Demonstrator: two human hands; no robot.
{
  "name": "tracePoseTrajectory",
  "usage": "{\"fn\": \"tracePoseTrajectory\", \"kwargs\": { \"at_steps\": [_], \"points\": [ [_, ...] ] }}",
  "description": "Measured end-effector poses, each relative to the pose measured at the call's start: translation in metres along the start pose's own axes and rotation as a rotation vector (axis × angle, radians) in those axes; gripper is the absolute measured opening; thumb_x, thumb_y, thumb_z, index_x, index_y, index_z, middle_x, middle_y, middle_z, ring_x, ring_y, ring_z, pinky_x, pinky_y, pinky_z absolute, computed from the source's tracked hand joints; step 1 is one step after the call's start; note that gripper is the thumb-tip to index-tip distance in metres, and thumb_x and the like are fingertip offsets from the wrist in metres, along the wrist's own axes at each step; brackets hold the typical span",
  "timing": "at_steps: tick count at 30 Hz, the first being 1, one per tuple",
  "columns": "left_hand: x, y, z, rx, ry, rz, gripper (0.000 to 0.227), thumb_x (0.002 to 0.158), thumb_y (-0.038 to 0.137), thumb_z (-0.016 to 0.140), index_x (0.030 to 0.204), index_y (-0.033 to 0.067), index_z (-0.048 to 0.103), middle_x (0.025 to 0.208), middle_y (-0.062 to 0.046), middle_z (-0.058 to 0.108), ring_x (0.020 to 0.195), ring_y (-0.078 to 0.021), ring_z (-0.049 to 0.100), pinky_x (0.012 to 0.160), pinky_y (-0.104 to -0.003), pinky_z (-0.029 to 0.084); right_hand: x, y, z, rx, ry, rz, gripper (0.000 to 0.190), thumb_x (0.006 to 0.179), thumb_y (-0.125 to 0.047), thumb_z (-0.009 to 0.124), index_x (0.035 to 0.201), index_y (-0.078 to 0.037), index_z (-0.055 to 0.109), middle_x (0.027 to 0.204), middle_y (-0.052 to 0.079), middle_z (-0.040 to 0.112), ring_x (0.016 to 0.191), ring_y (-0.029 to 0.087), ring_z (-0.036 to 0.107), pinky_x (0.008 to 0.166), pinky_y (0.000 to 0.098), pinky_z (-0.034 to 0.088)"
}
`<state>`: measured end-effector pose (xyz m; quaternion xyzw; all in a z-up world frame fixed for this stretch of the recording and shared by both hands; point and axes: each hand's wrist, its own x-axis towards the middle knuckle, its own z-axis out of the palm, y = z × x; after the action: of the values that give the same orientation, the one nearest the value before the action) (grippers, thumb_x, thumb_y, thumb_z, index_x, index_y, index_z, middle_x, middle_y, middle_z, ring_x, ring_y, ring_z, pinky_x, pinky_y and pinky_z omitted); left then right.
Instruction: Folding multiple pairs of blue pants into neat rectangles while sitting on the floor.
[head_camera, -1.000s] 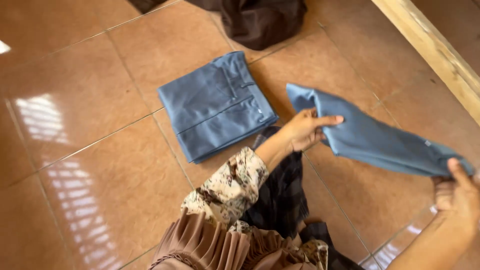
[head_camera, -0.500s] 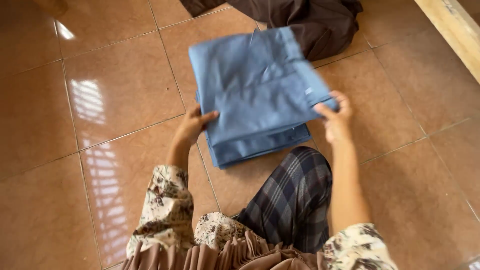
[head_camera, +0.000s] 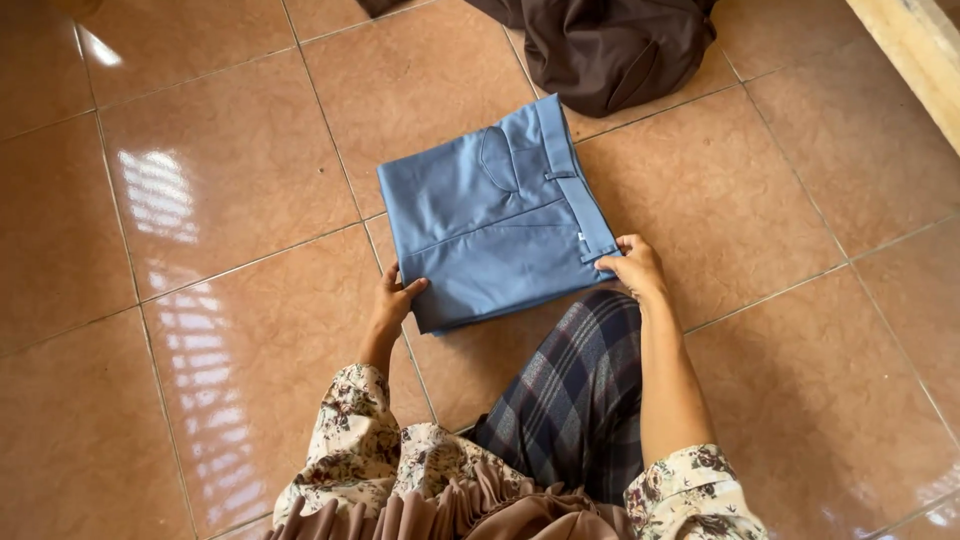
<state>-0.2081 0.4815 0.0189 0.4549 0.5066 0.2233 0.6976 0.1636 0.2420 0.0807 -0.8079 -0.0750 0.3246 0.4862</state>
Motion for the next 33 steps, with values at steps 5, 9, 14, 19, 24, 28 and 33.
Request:
{"fn": "tracePoseTrajectory", "kwargs": {
  "at_steps": [5,9,14,19,24,28,33],
  "points": [
    [0.006,-0.023,-0.004,0.006,0.025,0.003,0.074,0.086,0.01,0.082,0.151,0.0172,0.046,0.114,-0.034,0.066,0.105,-0.0459,0.069,0.08,-0.054,0.059,0.007,0.012,-0.006,-0.344,0.032,0.028,0.064,0.058,-0.01,0.089,0.118,-0.003,0.069,0.106,0.022,0.07,0.096,0.038,0.071,0.068,0.0492,0.065],
    [0.024,-0.045,0.001,0.21,0.23,0.165,0.083,0.084,0.014,0.083,0.154,0.0194,0.04,0.117,-0.03,0.065,0.111,-0.0432,0.067,0.087,-0.052,0.058,0.0,0.003,-0.011,-0.737,-0.022,-0.031,0.07,0.064,-0.036,0.088,0.128,-0.016,0.067,0.125,0.012,0.07,0.122,0.033,0.063,0.097,0.0537,0.053],
    [-0.055,0.065,0.061,0.814,0.454,0.442,0.077,0.09,0.024,0.076,0.156,0.014,0.036,0.153,-0.026,0.038,0.147,-0.0452,0.028,0.117,-0.062,0.032,-0.072,-0.082,0.003,-0.927,0.04,-0.174,0.069,0.09,-0.04,0.072,0.153,-0.029,0.046,0.161,0.01,0.04,0.147,0.037,0.034,0.117,0.064,0.026],
    [-0.042,0.083,0.124,1.371,0.258,0.473,0.086,0.095,0.051,0.064,0.163,0.0175,0.025,0.17,-0.022,0.011,0.155,-0.0464,-0.003,0.119,-0.07,-0.003,-0.106,-0.106,0.03,-1.033,-0.039,-0.501,0.07,0.101,-0.048,0.057,0.162,-0.022,0.033,0.17,0.018,0.022,0.157,0.04,0.01,0.121,0.0679,0.009],
    [-0.033,0.099,0.188,1.417,0.153,0.529,0.088,0.094,0.054,0.064,0.163,0.0161,0.024,0.169,-0.023,0.012,0.155,-0.047,-0.003,0.118,-0.071,-0.006,-0.085,-0.089,0.033,-1.045,-0.015,-0.487,0.072,0.102,-0.048,0.055,0.164,-0.024,0.027,0.17,0.017,0.021,0.158,0.038,0.011,0.121,0.0685,0.006],
    [-0.038,0.112,0.25,1.444,0.041,0.597,0.089,0.095,0.051,0.064,0.164,0.0145,0.021,0.168,-0.024,0.014,0.155,-0.048,-0.003,0.118,-0.071,-0.006,-0.076,-0.079,0.0,-1.066,0.07,-0.427,0.074,0.1,-0.052,0.055,0.164,-0.029,0.025,0.169,0.015,0.023,0.157,0.037,0.013,0.12,0.0679,0.008],
    [-0.085,0.111,0.35,1.498,-0.177,0.723,0.088,0.096,0.05,0.062,0.164,0.015,0.019,0.169,-0.023,0.013,0.155,-0.047,-0.003,0.118,-0.071,-0.006,-0.091,-0.047,-0.087,-1.035,0.228,-0.242,0.073,0.101,-0.051,0.054,0.164,-0.03,0.023,0.169,0.014,0.023,0.157,0.036,0.015,0.119,0.0682,0.01]
  ]
}}
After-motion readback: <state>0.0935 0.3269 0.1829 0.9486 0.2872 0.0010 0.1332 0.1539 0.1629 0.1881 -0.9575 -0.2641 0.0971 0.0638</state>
